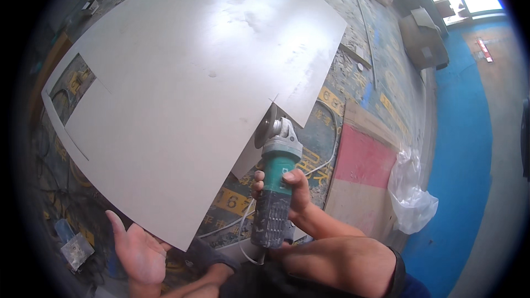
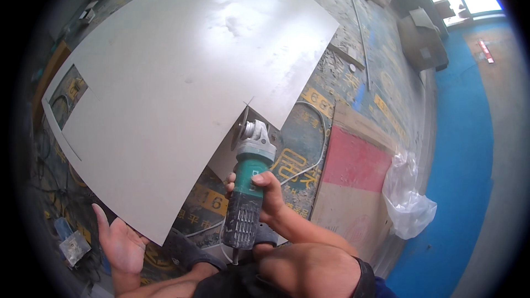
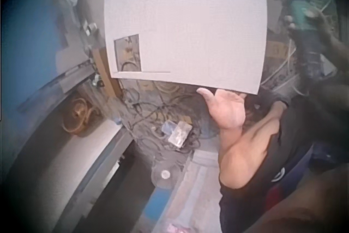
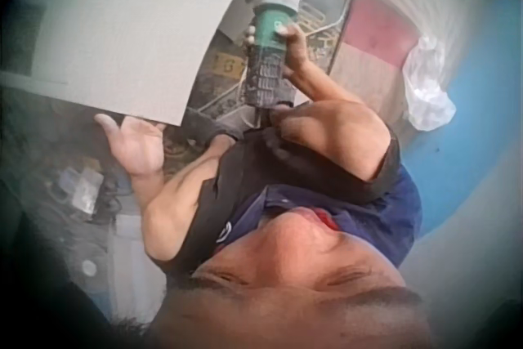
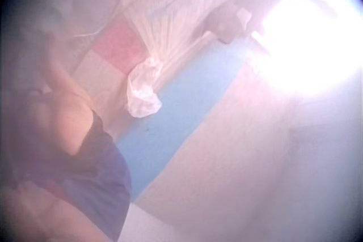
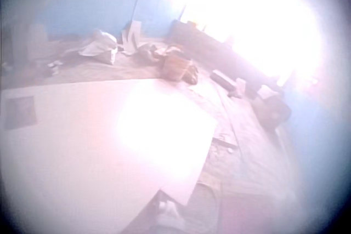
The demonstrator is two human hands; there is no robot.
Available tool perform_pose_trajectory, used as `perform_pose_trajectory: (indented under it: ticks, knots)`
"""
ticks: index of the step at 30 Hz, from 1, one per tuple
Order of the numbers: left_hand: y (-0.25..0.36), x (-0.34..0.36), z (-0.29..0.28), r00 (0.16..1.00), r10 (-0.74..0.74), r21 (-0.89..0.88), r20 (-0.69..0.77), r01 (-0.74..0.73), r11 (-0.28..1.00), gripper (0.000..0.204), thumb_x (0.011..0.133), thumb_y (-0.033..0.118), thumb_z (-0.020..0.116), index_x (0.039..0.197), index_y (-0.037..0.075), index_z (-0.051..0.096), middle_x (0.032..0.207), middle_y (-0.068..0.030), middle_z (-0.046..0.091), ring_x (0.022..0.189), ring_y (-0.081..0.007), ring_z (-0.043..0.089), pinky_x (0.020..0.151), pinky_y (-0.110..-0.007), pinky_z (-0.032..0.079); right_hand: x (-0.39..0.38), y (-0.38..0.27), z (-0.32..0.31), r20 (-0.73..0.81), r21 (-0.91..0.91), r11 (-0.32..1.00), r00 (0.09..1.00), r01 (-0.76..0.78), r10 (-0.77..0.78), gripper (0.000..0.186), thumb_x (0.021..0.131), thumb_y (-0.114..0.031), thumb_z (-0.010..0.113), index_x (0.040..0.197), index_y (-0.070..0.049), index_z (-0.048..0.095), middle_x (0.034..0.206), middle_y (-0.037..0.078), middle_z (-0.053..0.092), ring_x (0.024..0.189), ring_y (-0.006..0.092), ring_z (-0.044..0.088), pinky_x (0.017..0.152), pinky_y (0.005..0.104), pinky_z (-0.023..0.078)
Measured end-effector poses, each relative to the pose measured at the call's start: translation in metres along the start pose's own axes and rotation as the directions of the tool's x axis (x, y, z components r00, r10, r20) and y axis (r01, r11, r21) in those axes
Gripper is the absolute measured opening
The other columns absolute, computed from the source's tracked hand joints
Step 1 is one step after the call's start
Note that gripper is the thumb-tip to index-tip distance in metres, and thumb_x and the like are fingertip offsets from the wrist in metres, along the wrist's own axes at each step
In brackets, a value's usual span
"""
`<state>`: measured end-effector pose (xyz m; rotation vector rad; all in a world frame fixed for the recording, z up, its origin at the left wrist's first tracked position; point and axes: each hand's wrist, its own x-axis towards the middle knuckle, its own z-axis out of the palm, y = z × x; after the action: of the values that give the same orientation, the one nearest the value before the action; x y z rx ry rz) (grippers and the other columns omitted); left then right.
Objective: The person uses an angle grinder to cut and smooth a large white tile on a workshop floor, then walks into a narrow room to apply mortar to a dark subfloor with a notched trowel.
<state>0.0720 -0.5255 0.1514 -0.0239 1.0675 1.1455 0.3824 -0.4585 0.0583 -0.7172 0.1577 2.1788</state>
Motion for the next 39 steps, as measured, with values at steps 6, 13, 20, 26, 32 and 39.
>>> perform_pose_trajectory:
  ticks: [6,13,20,26,32,39]
  knots:
    - [-0.001,0.0,-0.001,1.0,0.014,0.002,0.027,-0.014,1.0,0.107,0.095,0.078,0.034,0.153,-0.011,0.021,0.153,-0.0252,0.04,0.134,-0.0373,0.049,0.104,-0.048,0.047,0.004,0.004,-0.001,0.016,0.023,1.0,1.0,0.001,-0.001,0.048,0.075,-0.026,0.068,0.114,0.0,0.058,0.107,0.013,0.063,0.099,0.0266,0.066,0.088,0.041,0.057]
    - [-0.001,0.002,-0.003,0.999,0.002,-0.015,0.049,-0.001,1.0,0.107,0.095,0.077,0.035,0.153,-0.012,0.019,0.154,-0.0253,0.038,0.135,-0.0371,0.048,0.105,-0.047,0.047,-0.002,0.014,-0.005,-0.014,-0.037,0.999,1.0,-0.022,0.022,0.05,0.074,-0.023,0.066,0.119,-0.003,0.056,0.107,0.012,0.064,0.097,0.0274,0.066,0.088,0.0409,0.057]
    - [-0.001,0.001,-0.003,0.999,-0.001,-0.047,0.039,0.002,0.999,0.107,0.095,0.077,0.037,0.153,-0.012,0.018,0.154,-0.0253,0.037,0.135,-0.0368,0.048,0.105,-0.047,0.046,0.002,0.008,-0.006,0.015,-0.009,0.997,0.997,-0.077,0.077,0.05,0.075,-0.025,0.067,0.117,0.0,0.057,0.108,0.015,0.065,0.099,0.0271,0.067,0.086,0.0418,0.058]
    - [-0.001,0.005,-0.003,0.996,-0.01,-0.007,0.09,0.011,1.0,0.107,0.095,0.077,0.038,0.153,-0.012,0.019,0.154,-0.0251,0.037,0.136,-0.0368,0.047,0.106,-0.048,0.046,-0.014,0.02,-0.006,-0.113,-0.254,0.963,0.991,-0.092,0.065,0.06,0.07,-0.025,0.071,0.123,0.001,0.057,0.112,0.015,0.065,0.102,0.0272,0.066,0.09,0.0417,0.056]
    - [-0.011,0.023,-0.034,1.0,-0.018,-0.035,0.011,0.018,0.999,0.104,0.093,0.078,0.04,0.155,-0.004,0.023,0.157,-0.0196,0.038,0.139,-0.0362,0.044,0.107,-0.05,0.044,-0.04,0.011,-0.006,-0.011,-0.571,0.811,0.99,-0.124,0.144,0.071,0.063,-0.029,0.078,0.123,0.002,0.058,0.11,0.014,0.065,0.105,0.0247,0.063,0.092,0.0354,0.05]
    - [-0.049,0.077,-0.094,0.998,-0.058,-0.055,0.0,0.058,0.997,0.097,0.091,0.078,0.046,0.157,0.009,0.028,0.157,-0.0141,0.039,0.138,-0.0374,0.044,0.106,-0.057,0.043,-0.063,-0.059,0.007,0.125,-0.451,0.858,0.969,0.247,-0.213,0.066,0.059,-0.019,0.077,0.12,0.003,0.06,0.108,0.016,0.066,0.102,0.0281,0.066,0.092,0.042,0.054]
